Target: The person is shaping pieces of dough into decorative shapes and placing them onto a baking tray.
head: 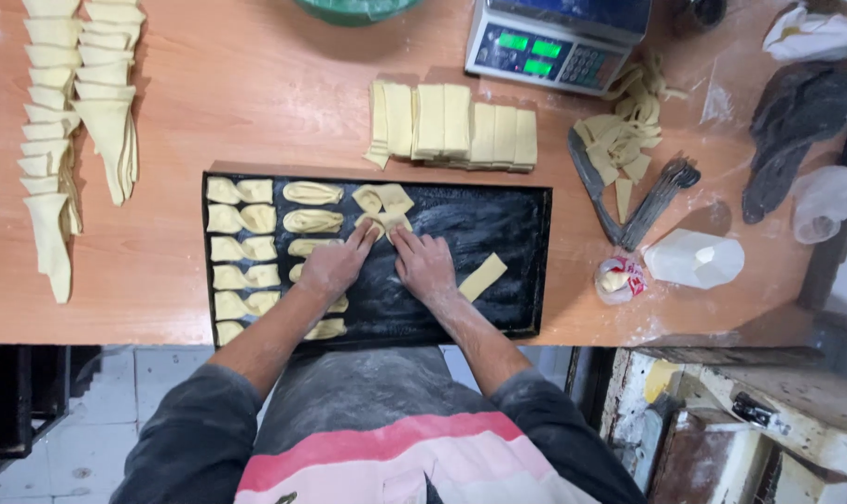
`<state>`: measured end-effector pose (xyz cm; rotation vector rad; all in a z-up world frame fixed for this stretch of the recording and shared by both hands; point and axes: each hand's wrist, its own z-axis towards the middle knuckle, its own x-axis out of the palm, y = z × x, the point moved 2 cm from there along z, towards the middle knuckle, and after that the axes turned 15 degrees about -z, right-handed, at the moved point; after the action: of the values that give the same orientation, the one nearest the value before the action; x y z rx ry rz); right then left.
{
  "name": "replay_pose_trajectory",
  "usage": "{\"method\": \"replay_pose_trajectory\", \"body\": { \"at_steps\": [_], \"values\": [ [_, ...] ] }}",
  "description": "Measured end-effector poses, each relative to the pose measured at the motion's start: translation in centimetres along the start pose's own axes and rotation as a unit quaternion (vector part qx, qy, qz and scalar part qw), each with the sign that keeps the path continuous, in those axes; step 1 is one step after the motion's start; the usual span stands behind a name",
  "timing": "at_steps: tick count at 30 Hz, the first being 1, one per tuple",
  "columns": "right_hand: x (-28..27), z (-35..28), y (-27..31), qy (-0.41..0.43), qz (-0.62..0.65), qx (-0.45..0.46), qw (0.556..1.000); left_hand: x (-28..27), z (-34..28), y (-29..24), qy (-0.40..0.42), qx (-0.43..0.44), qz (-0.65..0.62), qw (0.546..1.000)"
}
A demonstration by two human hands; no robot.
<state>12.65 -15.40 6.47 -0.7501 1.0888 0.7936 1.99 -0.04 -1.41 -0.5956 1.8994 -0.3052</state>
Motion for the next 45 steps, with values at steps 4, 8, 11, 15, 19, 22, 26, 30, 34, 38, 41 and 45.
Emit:
{"method": "replay_pose_trajectory", "body": {
  "at_steps": [4, 8, 11, 15, 19, 22, 26, 30, 34, 38, 41, 45],
  "values": [
    [-0.3, -0.7, -0.1, 0.086, -0.012, -0.013, 0.996, -2.4, -0.3, -1.4, 0.046, -0.002, -0.011, 0.999],
    [-1.6, -2.9, -3.0, 0.148, 0.074, 0.076, 0.983, -2.8, -0.4, -1.7, 0.044, -0.027, -0.038, 0.998],
    [-1.9, -7.6, -7.8, 0.128, 0.02, 0.202, 0.971, -4.0, -2.3, -2.1, 0.042, -0.059, -0.095, 0.993],
    [-1.1, -14.7, -11.1, 0.34, 0.072, 0.394, 0.851, -1.2, -8.0, -3.1, 0.083, -0.025, -0.132, 0.988],
    [-1.4, -15.5, -10.8, 0.362, 0.041, 0.41, 0.836, -2.9, -11.5, -6.4, 0.067, 0.045, -0.182, 0.98],
    [-6.0, -12.4, -7.7, 0.391, 0.094, 0.349, 0.846, -5.4, -12.1, -8.8, 0.026, 0.109, -0.279, 0.954],
    [-11.7, -7.7, -2.2, 0.347, 0.427, 0.372, 0.747, -7.0, -11.5, -10.3, 0.055, 0.09, -0.413, 0.905],
    [-13.8, -6.4, 0.5, 0.252, 0.541, 0.313, 0.738, -6.0, -12.2, -9.5, 0.079, -0.007, -0.516, 0.853],
    [-12.1, -6.2, 1.8, 0.16, 0.421, 0.296, 0.842, -6.1, -12.4, -8.8, 0.145, -0.021, -0.457, 0.877],
    [-11.6, -6.1, 3.0, 0.131, 0.485, 0.286, 0.816, -6.8, -12.2, -7.5, 0.098, -0.067, -0.441, 0.89],
    [-7.2, -9.0, 3.5, 0.258, 0.55, 0.326, 0.724, -2.6, -9.6, -4.9, 0.052, -0.056, -0.389, 0.918],
    [-3.0, -8.7, 2.2, 0.269, 0.492, 0.387, 0.732, -1.2, -6.7, -3.0, 0.022, -0.153, -0.384, 0.91]
  ]
}}
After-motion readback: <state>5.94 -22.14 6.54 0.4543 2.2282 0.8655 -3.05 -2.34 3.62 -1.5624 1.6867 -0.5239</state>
